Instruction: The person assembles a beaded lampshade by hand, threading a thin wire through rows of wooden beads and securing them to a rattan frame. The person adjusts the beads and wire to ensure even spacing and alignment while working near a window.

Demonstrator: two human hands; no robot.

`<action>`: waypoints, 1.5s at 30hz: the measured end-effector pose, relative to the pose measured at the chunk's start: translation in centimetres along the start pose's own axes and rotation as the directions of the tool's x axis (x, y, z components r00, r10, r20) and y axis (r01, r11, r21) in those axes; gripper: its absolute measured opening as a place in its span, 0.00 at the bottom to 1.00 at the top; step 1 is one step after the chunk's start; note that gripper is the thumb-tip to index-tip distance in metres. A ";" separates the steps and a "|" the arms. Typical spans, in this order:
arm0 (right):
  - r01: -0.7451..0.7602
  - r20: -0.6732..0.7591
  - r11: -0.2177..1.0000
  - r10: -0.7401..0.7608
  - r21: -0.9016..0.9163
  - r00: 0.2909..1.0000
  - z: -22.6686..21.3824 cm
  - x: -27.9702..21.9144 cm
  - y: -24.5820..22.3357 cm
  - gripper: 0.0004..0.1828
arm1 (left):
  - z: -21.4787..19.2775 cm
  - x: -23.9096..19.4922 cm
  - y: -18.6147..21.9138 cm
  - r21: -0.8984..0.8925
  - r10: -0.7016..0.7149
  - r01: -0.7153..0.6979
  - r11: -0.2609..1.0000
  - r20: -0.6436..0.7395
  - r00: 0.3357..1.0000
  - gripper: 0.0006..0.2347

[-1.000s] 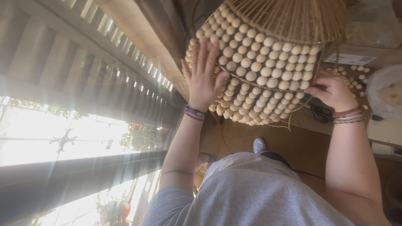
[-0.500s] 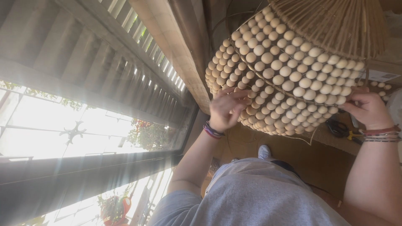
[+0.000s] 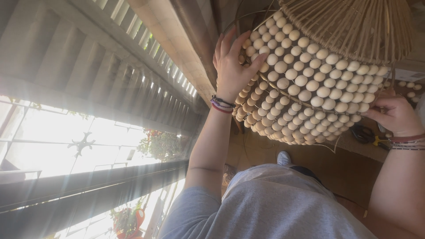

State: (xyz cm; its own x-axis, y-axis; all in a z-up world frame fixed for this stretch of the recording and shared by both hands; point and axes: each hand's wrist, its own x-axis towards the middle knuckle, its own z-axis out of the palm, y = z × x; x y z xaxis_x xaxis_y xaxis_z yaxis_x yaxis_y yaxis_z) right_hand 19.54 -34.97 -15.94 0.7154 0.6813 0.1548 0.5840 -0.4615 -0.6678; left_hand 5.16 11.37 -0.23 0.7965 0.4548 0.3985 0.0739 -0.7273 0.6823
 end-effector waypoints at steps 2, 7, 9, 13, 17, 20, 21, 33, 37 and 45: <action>0.004 -0.012 1.000 -0.003 0.030 1.000 0.2 0.0 -0.1 0.08 | -0.1 0.4 0.0 0.013 -0.007 0.007 1.000 0.016 1.000 0.29; 0.038 -0.022 0.997 -0.037 0.065 0.999 0.5 0.0 0.2 0.07 | 0.2 0.7 -0.4 0.029 -0.013 0.013 1.000 0.018 1.000 0.29; 0.074 -0.017 0.994 -0.072 0.083 0.997 0.4 0.1 -1.2 0.07 | 0.1 0.4 0.0 0.024 -0.015 0.015 1.000 0.012 1.000 0.29; 0.054 -0.015 0.997 -0.053 0.061 0.998 0.2 0.1 -1.9 0.06 | 0.7 -2.3 2.8 0.051 0.081 -0.075 0.996 -0.142 0.987 0.34; 0.033 -0.021 0.999 -0.032 0.039 0.999 -0.1 0.1 -3.2 0.09 | 1.3 -5.1 6.4 0.082 0.075 -0.062 0.995 -0.157 0.985 0.40; 0.026 -0.017 0.994 -0.025 0.103 1.000 0.1 0.2 -4.0 0.08 | 1.9 -5.8 6.7 0.094 0.067 -0.054 0.994 -0.139 0.988 0.40; 0.042 -0.022 0.988 -0.039 0.147 0.999 0.1 0.4 -4.3 0.07 | 2.1 -5.8 6.7 0.117 0.063 -0.046 0.992 -0.150 0.987 0.40; 0.022 -0.047 0.995 -0.017 0.100 0.999 0.1 0.5 -5.0 0.08 | 5.1 -8.2 11.5 0.218 0.197 -0.166 0.962 -0.131 0.972 0.40; 0.042 -0.052 0.994 -0.037 0.098 0.998 0.1 0.6 -5.1 0.10 | 6.0 -8.1 11.7 0.241 0.206 -0.171 0.955 -0.128 0.970 0.37; 0.096 -0.044 0.986 -0.091 0.134 0.995 0.2 0.8 -4.9 0.08 | 5.6 -7.9 13.4 0.372 0.228 -0.188 0.909 -0.067 0.971 0.38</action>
State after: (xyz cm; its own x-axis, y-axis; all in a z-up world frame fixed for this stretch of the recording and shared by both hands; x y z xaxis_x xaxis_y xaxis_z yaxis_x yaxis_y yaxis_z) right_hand 17.21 -32.04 -12.69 0.6755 0.6949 0.2465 0.5930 -0.3134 -0.7417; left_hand 3.19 -4.83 2.34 0.7506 0.3102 0.5834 0.1408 -0.9378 0.3173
